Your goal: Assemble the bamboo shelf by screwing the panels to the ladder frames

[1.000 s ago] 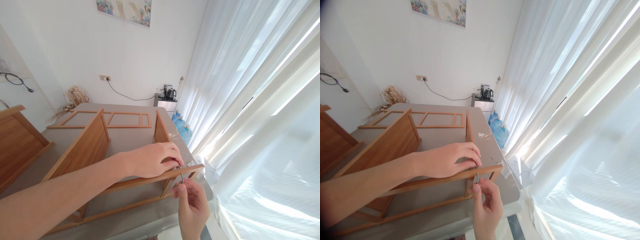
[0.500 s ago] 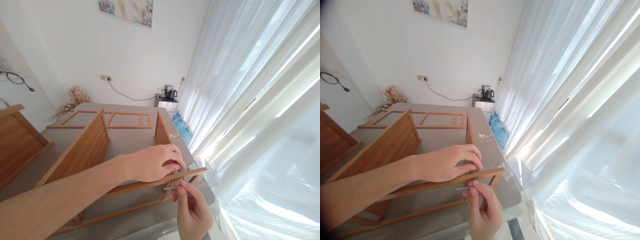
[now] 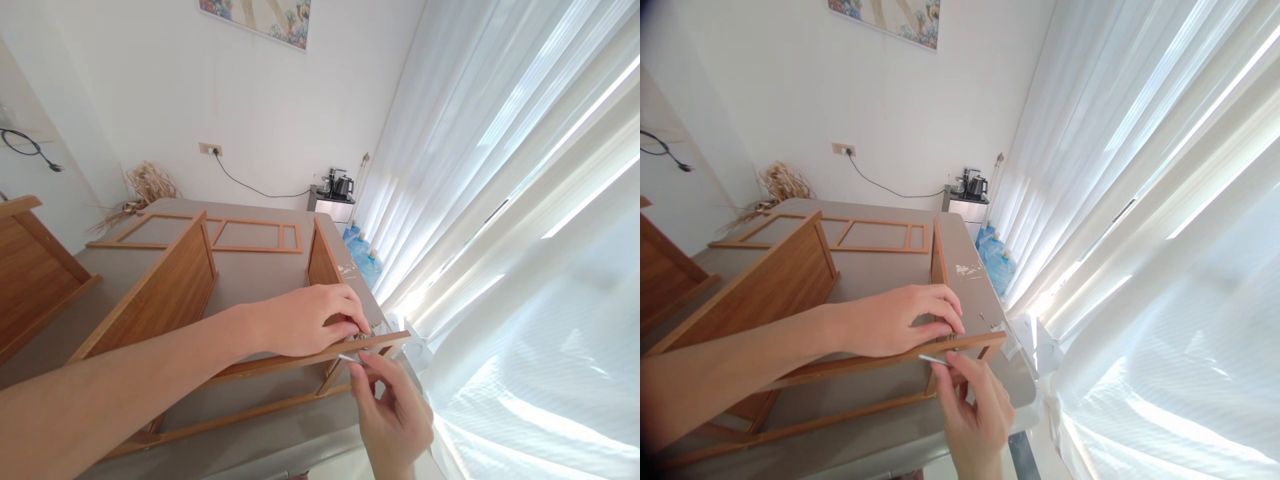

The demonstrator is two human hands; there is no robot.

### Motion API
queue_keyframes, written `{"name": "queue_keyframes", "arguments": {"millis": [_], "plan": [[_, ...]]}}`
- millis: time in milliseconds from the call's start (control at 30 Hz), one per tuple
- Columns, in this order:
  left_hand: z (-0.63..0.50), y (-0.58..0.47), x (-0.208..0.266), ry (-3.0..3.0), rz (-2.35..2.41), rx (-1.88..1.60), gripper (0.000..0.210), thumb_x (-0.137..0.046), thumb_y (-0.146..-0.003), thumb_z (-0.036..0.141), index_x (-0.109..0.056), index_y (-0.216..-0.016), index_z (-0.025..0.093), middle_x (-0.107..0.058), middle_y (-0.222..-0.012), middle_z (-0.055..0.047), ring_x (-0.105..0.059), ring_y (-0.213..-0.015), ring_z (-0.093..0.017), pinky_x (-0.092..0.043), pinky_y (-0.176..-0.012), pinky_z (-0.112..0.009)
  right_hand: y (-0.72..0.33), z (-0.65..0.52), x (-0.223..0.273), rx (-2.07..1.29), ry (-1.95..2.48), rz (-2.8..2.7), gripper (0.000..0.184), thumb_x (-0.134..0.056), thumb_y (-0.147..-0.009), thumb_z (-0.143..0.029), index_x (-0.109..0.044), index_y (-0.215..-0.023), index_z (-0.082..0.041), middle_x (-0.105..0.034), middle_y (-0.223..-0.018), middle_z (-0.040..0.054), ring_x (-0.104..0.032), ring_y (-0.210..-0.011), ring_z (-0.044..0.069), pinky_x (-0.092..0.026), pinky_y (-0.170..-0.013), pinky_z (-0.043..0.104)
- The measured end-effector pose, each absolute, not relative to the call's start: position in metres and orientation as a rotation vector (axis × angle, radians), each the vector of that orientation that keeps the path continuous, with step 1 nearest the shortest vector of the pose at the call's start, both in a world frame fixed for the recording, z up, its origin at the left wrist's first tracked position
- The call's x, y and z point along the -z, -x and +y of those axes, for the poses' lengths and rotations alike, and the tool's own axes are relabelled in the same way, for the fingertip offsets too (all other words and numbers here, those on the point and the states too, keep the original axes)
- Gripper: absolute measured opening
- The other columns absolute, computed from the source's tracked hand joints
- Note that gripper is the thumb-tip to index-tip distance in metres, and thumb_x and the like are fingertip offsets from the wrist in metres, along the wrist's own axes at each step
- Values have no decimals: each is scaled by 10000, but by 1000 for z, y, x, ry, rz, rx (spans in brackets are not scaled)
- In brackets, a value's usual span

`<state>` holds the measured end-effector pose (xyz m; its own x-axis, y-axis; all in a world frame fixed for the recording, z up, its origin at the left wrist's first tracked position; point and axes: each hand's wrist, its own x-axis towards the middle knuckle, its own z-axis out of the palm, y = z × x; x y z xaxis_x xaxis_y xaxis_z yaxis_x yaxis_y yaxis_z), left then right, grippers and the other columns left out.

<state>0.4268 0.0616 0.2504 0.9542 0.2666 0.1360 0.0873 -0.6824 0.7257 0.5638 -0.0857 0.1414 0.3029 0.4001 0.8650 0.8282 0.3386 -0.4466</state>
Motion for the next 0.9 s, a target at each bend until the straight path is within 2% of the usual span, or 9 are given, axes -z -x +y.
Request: {"name": "queue_keyframes", "arguments": {"millis": [100, 200, 300, 367, 533, 700, 900], "plan": [[62, -427, -250, -2316, 247, -302, 237, -536, -1039, 301, -762, -1110, 296, -645, -1276, 13, -653, -1061, -148, -468, -988, -286, -570, -83, -146, 493, 1313, -1234, 125, -760, -881, -125, -728, -961, -215, -676, -664, -44, -523, -470, 57, -456, -455, 189], [62, -427, -251, -2310, 247, -297, 247, -525, -1044, 300, -762, -1114, 295, -641, -1284, 12, -650, -1070, -149, -471, -981, -285, -572, -82, -150, 345, 1344, -1161, 136, -733, -906, -153, -738, -1029, -210, -661, -670, -35, -579, -508, 78, -489, -473, 194], [61, -427, -251, -2310, 237, -306, 248, -525, -1045, 305, -764, -1107, 283, -644, -1281, -2, -651, -1070, -157, -472, -983, -295, -570, -82, -152, 195, 1315, -1041, 413, -750, -895, -182, -662, -1298, -213, -671, -721, -30, -641, -535, 105, -543, -491, 215], [61, -427, -251, -2315, 233, -306, 246, -527, -1045, 309, -763, -1107, 280, -645, -1275, -5, -651, -1067, -158, -471, -985, -296, -568, -83, -151, 117, 1239, -984, 532, -763, -884, -183, -587, -1384, -221, -690, -772, -23, -665, -534, 117, -570, -493, 235], [61, -427, -251, -2321, 223, -305, 251, -521, -1045, 290, -763, -1110, 283, -647, -1267, -6, -650, -1079, -161, -468, -988, -295, -570, -87, -140, 65, 1222, -958, 150, -737, -912, -223, -664, -1038, -188, -703, -723, -14, -656, -479, 117, -561, -466, 229], [60, -426, -252, -2322, 219, -316, 252, -518, -1046, 283, -761, -1115, 277, -647, -1280, -10, -645, -1101, -166, -458, -1012, -298, -573, -91, -124, 26, 1222, -975, 114, -645, -985, -260, -658, -1075, -191, -751, -840, 31, -683, -505, 124, -540, -445, 224], [61, -426, -250, -2316, 229, -305, 268, -502, -1052, 290, -761, -1120, 275, -646, -1293, -16, -648, -1089, -168, -467, -1001, -306, -572, -93, -103, -14, 1257, -1040, 132, -563, -1029, -224, -670, -1098, -189, -740, -755, 18, -713, -554, 141, -538, -452, 210]]}}
